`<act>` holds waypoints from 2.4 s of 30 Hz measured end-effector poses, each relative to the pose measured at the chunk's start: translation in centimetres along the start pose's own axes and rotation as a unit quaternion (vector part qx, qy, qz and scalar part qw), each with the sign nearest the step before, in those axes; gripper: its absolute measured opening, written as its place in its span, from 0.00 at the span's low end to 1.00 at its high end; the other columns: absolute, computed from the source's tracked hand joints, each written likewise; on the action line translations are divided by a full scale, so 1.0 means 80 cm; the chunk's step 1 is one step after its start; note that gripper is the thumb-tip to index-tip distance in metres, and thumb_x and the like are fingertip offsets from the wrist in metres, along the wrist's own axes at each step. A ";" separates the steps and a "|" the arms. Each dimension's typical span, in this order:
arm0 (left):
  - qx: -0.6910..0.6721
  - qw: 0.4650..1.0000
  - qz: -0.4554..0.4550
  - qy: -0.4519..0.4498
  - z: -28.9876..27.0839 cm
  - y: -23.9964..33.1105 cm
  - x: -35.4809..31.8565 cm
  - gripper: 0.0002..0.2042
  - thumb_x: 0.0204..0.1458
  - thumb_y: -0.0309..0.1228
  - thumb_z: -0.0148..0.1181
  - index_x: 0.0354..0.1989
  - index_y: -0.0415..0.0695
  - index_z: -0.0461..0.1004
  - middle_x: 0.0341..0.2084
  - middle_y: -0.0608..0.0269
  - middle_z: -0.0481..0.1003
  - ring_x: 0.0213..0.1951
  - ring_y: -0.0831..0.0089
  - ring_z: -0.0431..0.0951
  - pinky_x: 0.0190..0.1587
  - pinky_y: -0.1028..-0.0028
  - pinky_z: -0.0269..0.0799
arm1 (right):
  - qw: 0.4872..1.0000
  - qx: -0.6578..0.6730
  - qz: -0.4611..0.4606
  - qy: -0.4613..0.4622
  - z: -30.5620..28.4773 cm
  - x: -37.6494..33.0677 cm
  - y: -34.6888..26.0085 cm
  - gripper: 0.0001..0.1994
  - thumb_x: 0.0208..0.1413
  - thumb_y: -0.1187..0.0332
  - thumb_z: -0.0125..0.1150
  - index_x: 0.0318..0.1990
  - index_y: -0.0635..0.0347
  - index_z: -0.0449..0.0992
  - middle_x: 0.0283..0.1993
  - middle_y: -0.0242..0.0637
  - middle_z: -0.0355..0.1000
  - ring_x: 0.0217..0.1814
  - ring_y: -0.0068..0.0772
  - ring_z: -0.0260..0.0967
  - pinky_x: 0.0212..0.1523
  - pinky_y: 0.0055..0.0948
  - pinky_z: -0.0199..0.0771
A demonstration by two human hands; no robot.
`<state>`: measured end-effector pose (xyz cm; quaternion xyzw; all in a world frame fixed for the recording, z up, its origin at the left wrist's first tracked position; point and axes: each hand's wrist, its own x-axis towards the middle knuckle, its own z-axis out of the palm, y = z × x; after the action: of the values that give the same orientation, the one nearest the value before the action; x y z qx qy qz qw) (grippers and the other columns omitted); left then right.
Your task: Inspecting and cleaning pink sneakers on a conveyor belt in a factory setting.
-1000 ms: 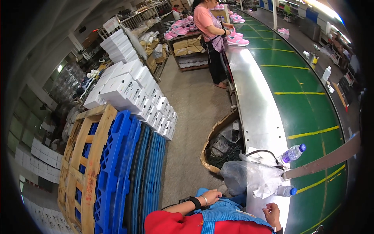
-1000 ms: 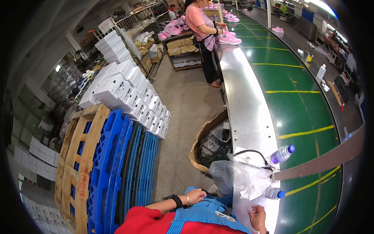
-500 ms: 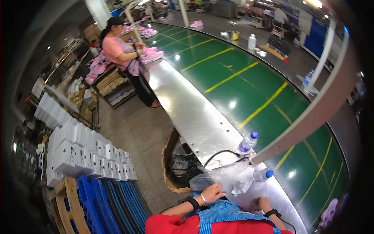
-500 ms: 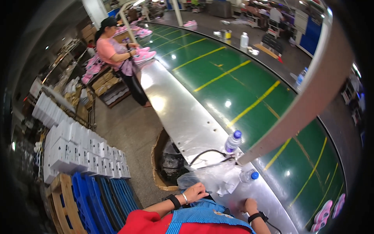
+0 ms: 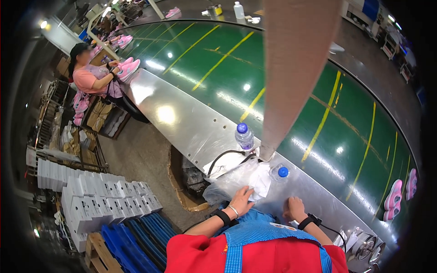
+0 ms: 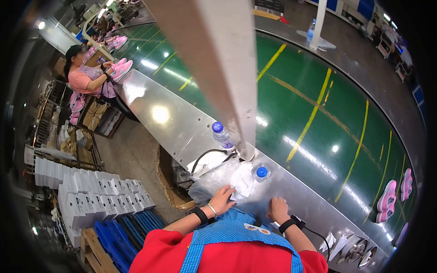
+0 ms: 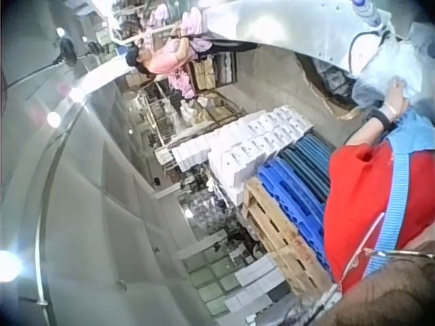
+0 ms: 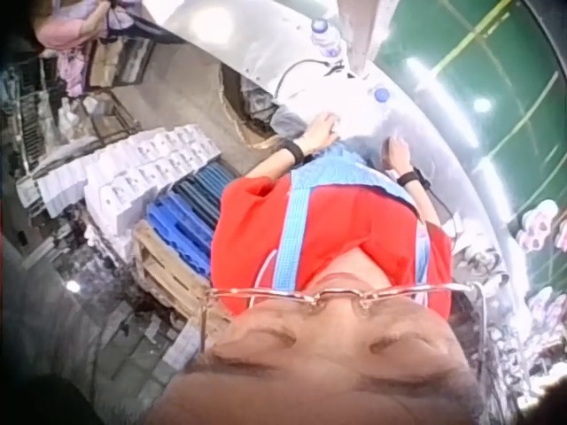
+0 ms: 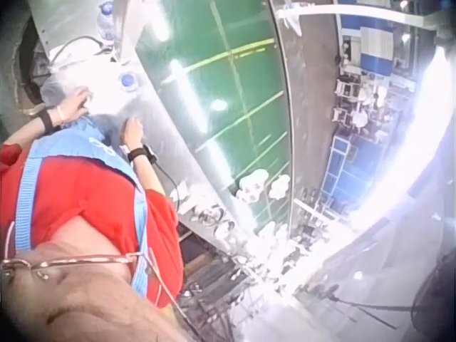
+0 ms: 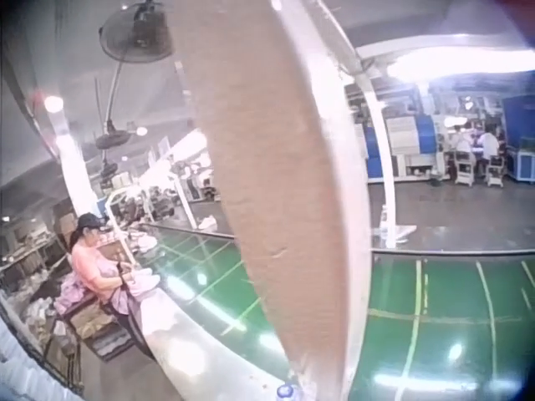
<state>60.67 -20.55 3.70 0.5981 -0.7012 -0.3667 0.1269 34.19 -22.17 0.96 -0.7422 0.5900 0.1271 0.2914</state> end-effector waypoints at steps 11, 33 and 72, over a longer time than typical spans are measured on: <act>0.142 0.977 -0.054 -0.149 0.011 0.013 0.007 0.29 0.43 0.34 0.56 0.56 0.50 0.53 0.57 0.37 0.44 0.57 0.46 0.50 0.54 0.60 0.56 | 0.999 0.031 -0.033 0.020 0.003 -0.008 0.008 0.30 0.19 0.63 0.73 0.35 0.61 0.66 0.38 0.44 0.64 0.43 0.46 0.61 0.41 0.38 0.65; 0.149 0.930 -0.096 -0.321 0.000 0.030 0.034 0.20 0.44 0.26 0.50 0.49 0.51 0.67 0.58 0.31 0.31 0.44 0.49 0.70 0.49 0.65 0.65 | 0.998 0.022 -0.041 0.033 0.013 0.002 0.010 0.29 0.17 0.63 0.74 0.33 0.59 0.66 0.37 0.41 0.63 0.42 0.45 0.61 0.40 0.37 0.65; 0.118 0.985 -0.068 -0.109 0.055 0.009 -0.021 0.29 0.39 0.32 0.57 0.54 0.50 0.57 0.54 0.40 0.49 0.52 0.48 0.59 0.51 0.61 0.61 | 0.999 -0.011 -0.028 -0.018 0.019 0.009 0.017 0.32 0.18 0.58 0.75 0.37 0.60 0.69 0.40 0.45 0.65 0.45 0.46 0.62 0.43 0.37 0.66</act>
<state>57.88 -17.39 1.53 0.6114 -0.7070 -0.3523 -0.0473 33.29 -22.04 -1.02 -0.7596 0.5618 0.1387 0.2968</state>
